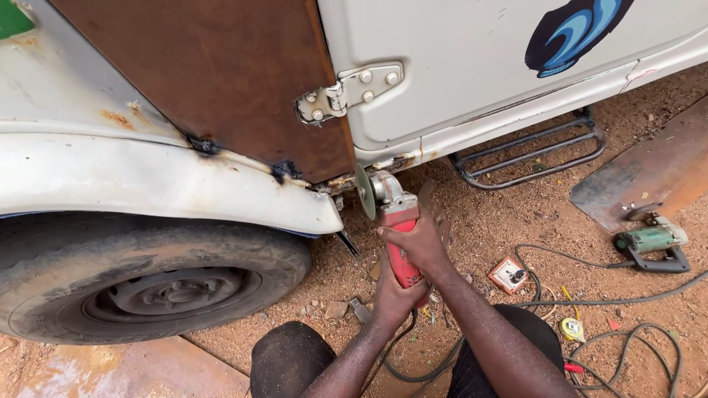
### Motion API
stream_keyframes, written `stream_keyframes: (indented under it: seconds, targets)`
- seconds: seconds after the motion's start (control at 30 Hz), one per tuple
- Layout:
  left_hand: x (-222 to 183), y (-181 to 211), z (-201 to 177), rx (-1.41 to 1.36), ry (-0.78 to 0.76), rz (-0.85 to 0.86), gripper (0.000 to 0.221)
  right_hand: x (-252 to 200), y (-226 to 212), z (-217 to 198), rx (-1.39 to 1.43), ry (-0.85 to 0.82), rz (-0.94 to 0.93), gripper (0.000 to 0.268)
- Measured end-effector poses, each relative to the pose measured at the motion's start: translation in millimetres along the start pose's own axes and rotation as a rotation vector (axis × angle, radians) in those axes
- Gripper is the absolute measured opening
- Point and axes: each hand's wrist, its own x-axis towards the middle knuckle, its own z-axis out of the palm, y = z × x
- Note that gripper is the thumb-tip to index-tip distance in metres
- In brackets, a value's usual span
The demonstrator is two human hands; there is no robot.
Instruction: Use an angle grinder and tools to repair or modify a vehicle body panel.
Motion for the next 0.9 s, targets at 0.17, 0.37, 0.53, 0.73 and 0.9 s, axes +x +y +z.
stream_keyframes:
  seconds: [0.17, 0.37, 0.53, 0.73, 0.9]
  targets:
    - [-4, -24, -3, 0.116, 0.019, -0.057, 0.085, -9, 4, 8, -0.026, -0.017, 0.028, 0.066]
    - [-13, -30, -1, 0.069, 0.055, -0.028, 0.083, -18, -9, 10, -0.156, -0.067, 0.112, 0.077]
    - [-15, -29, 4, 0.091, 0.095, 0.007, 0.085, -22, -13, 7, -0.194, -0.109, 0.131, 0.078]
    - [-17, -38, 7, 0.075, 0.086, -0.011, 0.084, -26, -13, 5, -0.152, -0.067, 0.098, 0.08]
    - [-16, -51, 0, -0.037, 0.089, -0.004, 0.08, -28, -25, 9, -0.222, -0.085, 0.151, 0.09]
